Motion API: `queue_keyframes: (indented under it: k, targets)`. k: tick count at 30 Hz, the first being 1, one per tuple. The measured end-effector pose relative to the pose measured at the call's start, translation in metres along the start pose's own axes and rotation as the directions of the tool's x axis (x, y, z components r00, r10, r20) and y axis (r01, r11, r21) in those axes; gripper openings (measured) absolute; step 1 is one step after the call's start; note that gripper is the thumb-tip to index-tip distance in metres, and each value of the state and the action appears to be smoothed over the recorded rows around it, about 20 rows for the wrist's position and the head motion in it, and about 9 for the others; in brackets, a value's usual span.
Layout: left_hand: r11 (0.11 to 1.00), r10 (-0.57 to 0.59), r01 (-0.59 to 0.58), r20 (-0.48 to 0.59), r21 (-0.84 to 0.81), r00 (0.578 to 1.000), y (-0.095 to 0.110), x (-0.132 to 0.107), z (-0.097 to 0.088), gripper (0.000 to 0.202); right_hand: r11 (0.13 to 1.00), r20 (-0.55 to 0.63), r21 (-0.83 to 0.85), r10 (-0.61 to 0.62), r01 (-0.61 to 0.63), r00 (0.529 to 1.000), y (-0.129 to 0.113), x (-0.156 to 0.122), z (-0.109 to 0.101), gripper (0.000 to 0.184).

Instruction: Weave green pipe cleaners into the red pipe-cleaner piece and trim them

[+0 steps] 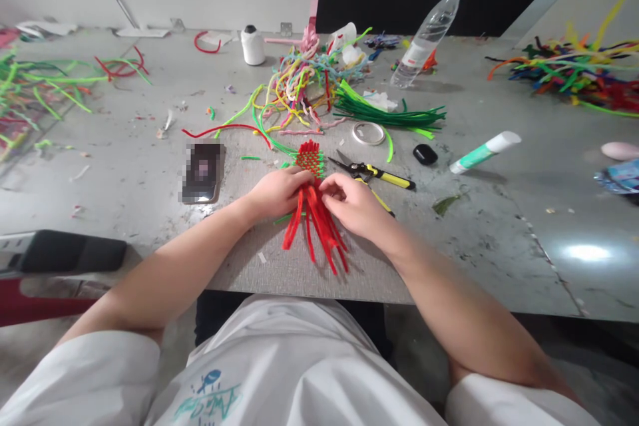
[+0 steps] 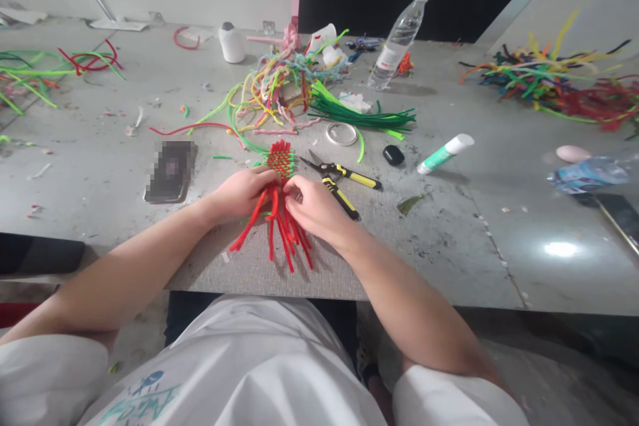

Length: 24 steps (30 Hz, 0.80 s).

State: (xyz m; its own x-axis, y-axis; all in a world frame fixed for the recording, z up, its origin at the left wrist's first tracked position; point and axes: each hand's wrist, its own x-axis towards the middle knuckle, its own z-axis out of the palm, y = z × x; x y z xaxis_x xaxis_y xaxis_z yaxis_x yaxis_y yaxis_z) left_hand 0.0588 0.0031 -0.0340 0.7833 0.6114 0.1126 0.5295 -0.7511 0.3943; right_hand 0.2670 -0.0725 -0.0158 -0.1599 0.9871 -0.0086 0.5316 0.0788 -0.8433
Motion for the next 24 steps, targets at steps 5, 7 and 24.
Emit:
queue_keyframes:
  k: [5,7,24]
  targets:
    - [1.0,-0.018,0.018,0.018,0.019,1.0,0.005,0.001,-0.002,0.025,0.929,0.124,-0.367,-0.006,0.052,0.992,0.0,0.0,0.0,0.009]
    - [0.999,-0.034,0.034,0.037,0.022,0.999,0.007,0.001,-0.003,0.026,0.91,0.146,-0.412,0.014,0.048,0.989,-0.002,-0.001,0.0,0.009]
    - [0.993,-0.12,0.12,0.023,0.017,0.992,0.006,0.001,-0.001,0.028,0.821,0.099,-0.571,0.103,-0.029,0.99,-0.017,-0.006,0.006,0.012]
